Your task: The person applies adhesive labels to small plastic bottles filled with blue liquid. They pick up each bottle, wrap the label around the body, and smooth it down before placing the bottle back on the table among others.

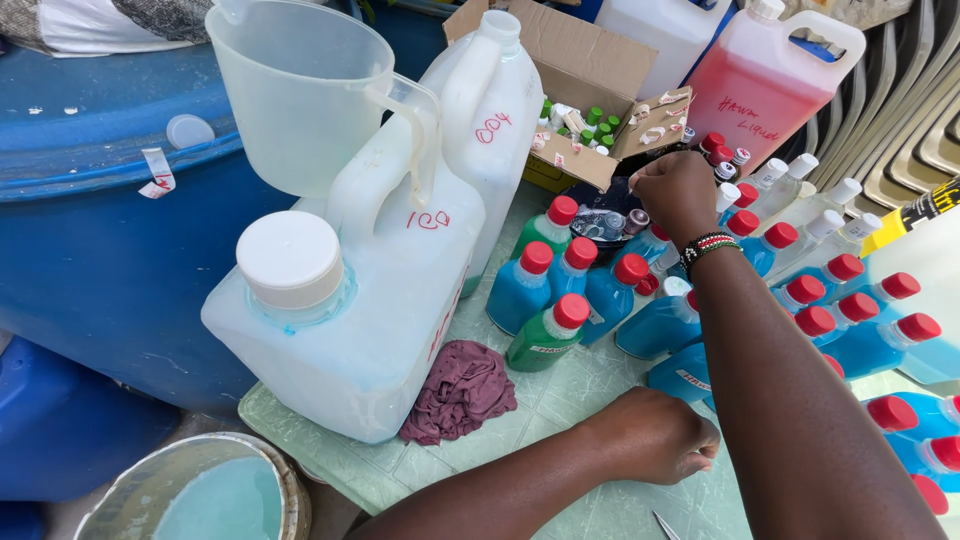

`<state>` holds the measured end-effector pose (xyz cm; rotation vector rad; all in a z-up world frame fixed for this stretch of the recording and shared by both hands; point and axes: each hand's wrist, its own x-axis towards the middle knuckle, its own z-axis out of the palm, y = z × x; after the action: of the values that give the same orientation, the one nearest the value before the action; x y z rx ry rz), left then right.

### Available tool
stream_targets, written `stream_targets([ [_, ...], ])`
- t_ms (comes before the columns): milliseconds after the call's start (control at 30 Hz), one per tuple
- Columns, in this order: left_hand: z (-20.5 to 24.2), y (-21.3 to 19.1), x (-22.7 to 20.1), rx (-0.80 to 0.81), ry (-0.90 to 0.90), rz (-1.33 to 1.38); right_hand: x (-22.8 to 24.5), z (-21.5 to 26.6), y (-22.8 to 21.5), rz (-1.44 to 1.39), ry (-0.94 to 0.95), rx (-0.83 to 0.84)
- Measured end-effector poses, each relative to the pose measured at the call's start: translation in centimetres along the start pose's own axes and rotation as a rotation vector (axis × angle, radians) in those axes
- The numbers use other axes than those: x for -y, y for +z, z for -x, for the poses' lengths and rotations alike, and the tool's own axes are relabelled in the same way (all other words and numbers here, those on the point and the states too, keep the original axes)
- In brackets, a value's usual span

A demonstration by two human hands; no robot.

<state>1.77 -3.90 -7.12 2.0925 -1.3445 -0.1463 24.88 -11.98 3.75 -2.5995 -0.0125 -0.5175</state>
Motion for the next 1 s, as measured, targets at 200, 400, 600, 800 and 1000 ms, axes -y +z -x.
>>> stream_targets([
  [200, 0.4, -0.7, -0.1, -0.223, 0.035, 0.025, 3.0, 4.3, -6.1, -0.567, 0.189, 0.108],
  [400, 1.7, -3.9, -2.2, -0.801, -0.038, 0.421, 5.6, 16.4, -15.5, -0.932, 0.234, 0.202],
  [600, 2.1, -6.2, -3.6, -0.659, 0.041, 1.22, 1.2, 28.4, -15.4, -0.962, 0.183, 0.009],
  [800, 1.5, -3.7, -4.0, -0.443, 0.078, 1.198, -1.8, 32.9, -12.8, -0.848, 0.175, -0.13],
  [1000, 1.2, -3.4, -2.7, -0.349, -0.018, 0.992, -3.5, 33.7, -11.1, -0.854, 0.169, -0.226],
])
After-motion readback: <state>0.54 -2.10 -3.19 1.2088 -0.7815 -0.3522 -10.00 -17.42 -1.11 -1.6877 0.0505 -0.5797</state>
